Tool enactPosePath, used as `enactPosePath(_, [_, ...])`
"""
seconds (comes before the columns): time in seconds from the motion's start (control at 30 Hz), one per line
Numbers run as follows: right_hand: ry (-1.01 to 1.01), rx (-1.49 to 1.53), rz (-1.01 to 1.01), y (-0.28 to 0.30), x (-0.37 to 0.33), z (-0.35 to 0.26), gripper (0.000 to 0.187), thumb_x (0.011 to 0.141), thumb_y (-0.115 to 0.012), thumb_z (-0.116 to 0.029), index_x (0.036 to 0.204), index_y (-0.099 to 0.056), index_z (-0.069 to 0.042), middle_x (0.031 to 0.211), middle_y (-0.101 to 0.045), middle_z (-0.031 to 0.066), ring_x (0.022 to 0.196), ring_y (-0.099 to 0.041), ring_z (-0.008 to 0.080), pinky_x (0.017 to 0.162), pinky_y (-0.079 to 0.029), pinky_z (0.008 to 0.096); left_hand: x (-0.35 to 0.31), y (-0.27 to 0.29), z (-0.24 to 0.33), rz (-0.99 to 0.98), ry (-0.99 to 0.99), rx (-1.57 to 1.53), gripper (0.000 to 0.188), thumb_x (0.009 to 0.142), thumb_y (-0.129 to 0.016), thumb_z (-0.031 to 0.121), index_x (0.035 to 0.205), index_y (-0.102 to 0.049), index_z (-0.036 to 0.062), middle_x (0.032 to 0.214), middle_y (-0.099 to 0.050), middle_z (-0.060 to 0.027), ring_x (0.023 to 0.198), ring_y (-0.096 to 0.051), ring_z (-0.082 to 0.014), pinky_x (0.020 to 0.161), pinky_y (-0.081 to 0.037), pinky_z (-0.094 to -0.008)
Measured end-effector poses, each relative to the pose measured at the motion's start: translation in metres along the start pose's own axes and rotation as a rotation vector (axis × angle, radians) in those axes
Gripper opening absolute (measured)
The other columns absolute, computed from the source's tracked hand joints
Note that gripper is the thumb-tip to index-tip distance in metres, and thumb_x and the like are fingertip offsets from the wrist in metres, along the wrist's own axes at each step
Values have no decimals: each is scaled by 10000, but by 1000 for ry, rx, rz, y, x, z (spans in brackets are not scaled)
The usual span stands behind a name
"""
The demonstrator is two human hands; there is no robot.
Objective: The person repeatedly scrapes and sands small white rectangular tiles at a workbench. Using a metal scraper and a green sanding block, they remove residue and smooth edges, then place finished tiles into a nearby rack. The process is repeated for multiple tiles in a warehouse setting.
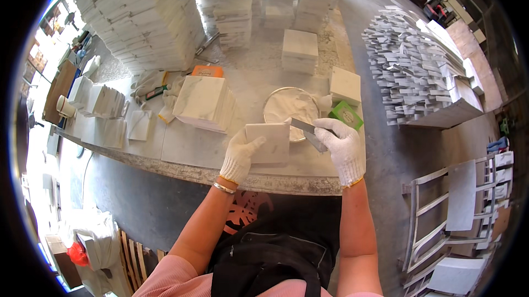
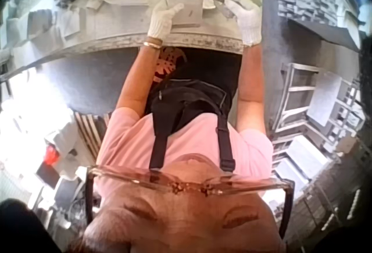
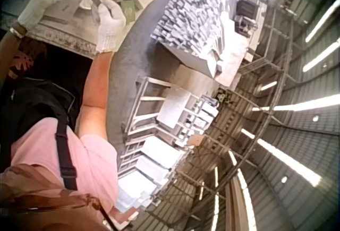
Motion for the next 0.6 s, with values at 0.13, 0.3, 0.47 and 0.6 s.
enactPosePath(0.13, [0, -65, -20, -1, -2, -4, 223, 928, -694, -92, 1115, -746, 17, 907, -723, 44, 763, -641, 86, 677, -515, 235, -2, -1, 2, 0, 2, 1, 323, 924, -720, 64, 1226, -632, -11, 1110, -700, -52, 1007, -632, -122, 914, -512, -284])
enactPosePath(0.3, [50, -69, -16, 2, 0, -2, 219, 923, -690, -81, 1110, -750, 15, 955, -735, 43, 812, -653, 86, 710, -525, 236, 0, 0, 1, 3, -10, 16, 320, 926, -718, 63, 1227, -635, -7, 1109, -704, -51, 1007, -635, -122, 913, -514, -284])
enactPosePath(0.47, [66, -110, -5, 5, 1, -3, 218, 923, -688, -79, 1111, -753, 11, 958, -738, 37, 819, -653, 78, 712, -522, 229, 0, -1, -1, -22, -9, 5, 312, 941, -690, 56, 1240, -624, -4, 1138, -697, -58, 1033, -638, -138, 934, -513, -304])
enactPosePath(0.6, [56, -107, -3, 4, -1, -4, 212, 922, -693, -79, 1105, -756, 6, 957, -742, 30, 819, -653, 74, 713, -522, 230, -1, -2, 1, -17, -1, 24, 310, 946, -684, 62, 1242, -622, -7, 1144, -698, -61, 1037, -640, -139, 936, -514, -306])
Point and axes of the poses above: each hand's wrist, its own x-axis towards the middle knuckle, its own y-axis out of the back of the hand, z = x × y, the point moved 9 cm from there along x, towards the middle knuckle
